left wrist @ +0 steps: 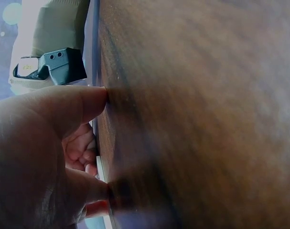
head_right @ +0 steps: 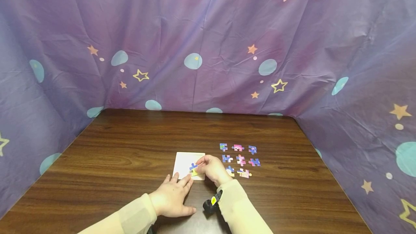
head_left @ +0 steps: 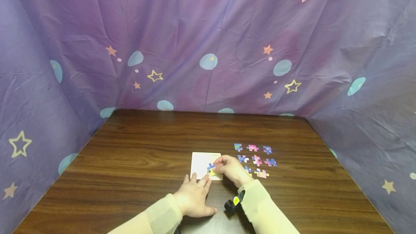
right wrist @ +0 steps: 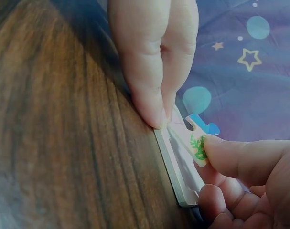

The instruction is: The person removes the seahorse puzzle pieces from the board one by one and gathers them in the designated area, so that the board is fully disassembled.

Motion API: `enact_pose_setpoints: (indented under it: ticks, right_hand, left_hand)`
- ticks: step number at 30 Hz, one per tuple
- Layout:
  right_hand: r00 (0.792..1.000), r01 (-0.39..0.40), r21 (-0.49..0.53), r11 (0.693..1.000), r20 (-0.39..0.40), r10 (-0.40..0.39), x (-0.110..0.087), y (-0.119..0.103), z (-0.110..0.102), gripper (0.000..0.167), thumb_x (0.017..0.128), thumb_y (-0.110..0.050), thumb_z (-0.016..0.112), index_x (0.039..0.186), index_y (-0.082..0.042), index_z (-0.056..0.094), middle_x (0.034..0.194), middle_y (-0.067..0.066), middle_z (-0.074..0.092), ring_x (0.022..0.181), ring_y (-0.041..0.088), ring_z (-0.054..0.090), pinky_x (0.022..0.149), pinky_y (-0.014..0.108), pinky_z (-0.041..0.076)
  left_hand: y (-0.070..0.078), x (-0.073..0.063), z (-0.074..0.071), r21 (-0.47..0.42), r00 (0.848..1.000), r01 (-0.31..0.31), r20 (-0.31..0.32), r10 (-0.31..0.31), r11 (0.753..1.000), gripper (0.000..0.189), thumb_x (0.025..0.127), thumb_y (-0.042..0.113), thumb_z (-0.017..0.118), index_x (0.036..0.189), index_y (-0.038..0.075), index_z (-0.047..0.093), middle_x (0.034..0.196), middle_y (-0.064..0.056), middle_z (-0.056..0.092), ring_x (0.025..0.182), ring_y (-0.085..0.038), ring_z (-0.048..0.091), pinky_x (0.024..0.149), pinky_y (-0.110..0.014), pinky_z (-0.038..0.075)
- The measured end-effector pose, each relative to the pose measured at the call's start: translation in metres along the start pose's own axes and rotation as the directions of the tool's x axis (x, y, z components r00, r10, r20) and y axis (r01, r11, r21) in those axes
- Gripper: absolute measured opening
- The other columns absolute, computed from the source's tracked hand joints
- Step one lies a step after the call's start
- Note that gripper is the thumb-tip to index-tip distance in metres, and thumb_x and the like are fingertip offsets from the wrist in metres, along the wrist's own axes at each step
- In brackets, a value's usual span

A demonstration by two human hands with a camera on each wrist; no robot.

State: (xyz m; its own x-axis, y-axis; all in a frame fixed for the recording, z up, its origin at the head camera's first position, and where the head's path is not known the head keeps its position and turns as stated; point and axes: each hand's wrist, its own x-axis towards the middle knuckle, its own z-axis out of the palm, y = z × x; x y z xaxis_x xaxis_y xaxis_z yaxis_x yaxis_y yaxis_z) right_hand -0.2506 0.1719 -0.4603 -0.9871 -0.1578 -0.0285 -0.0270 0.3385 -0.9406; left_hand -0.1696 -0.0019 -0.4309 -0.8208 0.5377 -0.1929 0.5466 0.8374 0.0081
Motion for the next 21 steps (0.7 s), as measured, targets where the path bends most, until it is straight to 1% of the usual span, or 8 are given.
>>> enact_pose_setpoints:
  ticks: [4, 10, 13, 18, 21]
  right_hand:
    - [1.0, -0.007, 0.028, 1.0, -0.015, 0.007, 0.002, 0.001, 0.0, 0.018, 0.076, 0.004, 0.069, 0.092, 0.009, 0.063, 0.078, 0.005, 0.063, 0.071, 0.014, 0.052, 0.066, 0.028, 0.042]
    - [1.0, -0.029, 0.087, 0.996, -0.009, 0.03, 0.001, -0.002, -0.002, 0.016, 0.077, -0.003, 0.072, 0.09, 0.005, 0.066, 0.077, -0.001, 0.062, 0.072, 0.014, 0.05, 0.064, 0.027, 0.039]
    - [0.999, -0.04, 0.113, 0.993, -0.002, 0.041, 0.002, -0.002, -0.003, 0.017, 0.077, -0.005, 0.073, 0.09, 0.004, 0.067, 0.076, -0.001, 0.062, 0.071, 0.014, 0.052, 0.064, 0.027, 0.04]
    - [0.998, -0.062, 0.137, 0.989, 0.002, 0.063, 0.003, -0.004, -0.006, 0.018, 0.077, -0.008, 0.074, 0.091, 0.002, 0.068, 0.074, -0.002, 0.061, 0.067, 0.013, 0.051, 0.058, 0.026, 0.039]
    - [0.997, -0.076, 0.163, 0.984, -0.003, 0.078, 0.002, -0.006, -0.01, 0.018, 0.078, -0.009, 0.074, 0.092, 0.002, 0.068, 0.073, -0.002, 0.061, 0.068, 0.014, 0.051, 0.059, 0.026, 0.038]
  left_hand:
    - [0.0, 0.0, 0.0, 0.002, 1.0, 0.003, -0.005, -0.003, 1.0, 0.093, 0.08, 0.076, 0.049, 0.147, 0.012, 0.041, 0.154, -0.005, 0.033, 0.133, -0.045, 0.036, 0.107, -0.06, 0.029]
    - [-0.001, 0.001, 0.0, -0.005, 1.0, 0.006, 0.006, -0.006, 1.0, 0.093, 0.08, 0.076, 0.049, 0.147, 0.012, 0.04, 0.155, -0.004, 0.032, 0.134, -0.045, 0.034, 0.108, -0.06, 0.028]
    - [-0.002, 0.001, 0.0, -0.01, 1.0, 0.008, 0.014, -0.008, 1.0, 0.094, 0.08, 0.076, 0.048, 0.148, 0.013, 0.039, 0.155, -0.004, 0.031, 0.135, -0.045, 0.033, 0.108, -0.06, 0.028]
    - [-0.001, 0.001, 0.0, -0.012, 1.0, 0.01, 0.019, -0.01, 1.0, 0.094, 0.08, 0.076, 0.048, 0.148, 0.012, 0.039, 0.155, -0.004, 0.031, 0.135, -0.045, 0.033, 0.108, -0.06, 0.028]
    - [-0.001, 0.001, 0.0, -0.015, 1.0, 0.008, 0.017, -0.007, 1.0, 0.094, 0.08, 0.076, 0.048, 0.148, 0.012, 0.039, 0.154, -0.005, 0.032, 0.135, -0.045, 0.033, 0.108, -0.06, 0.028]
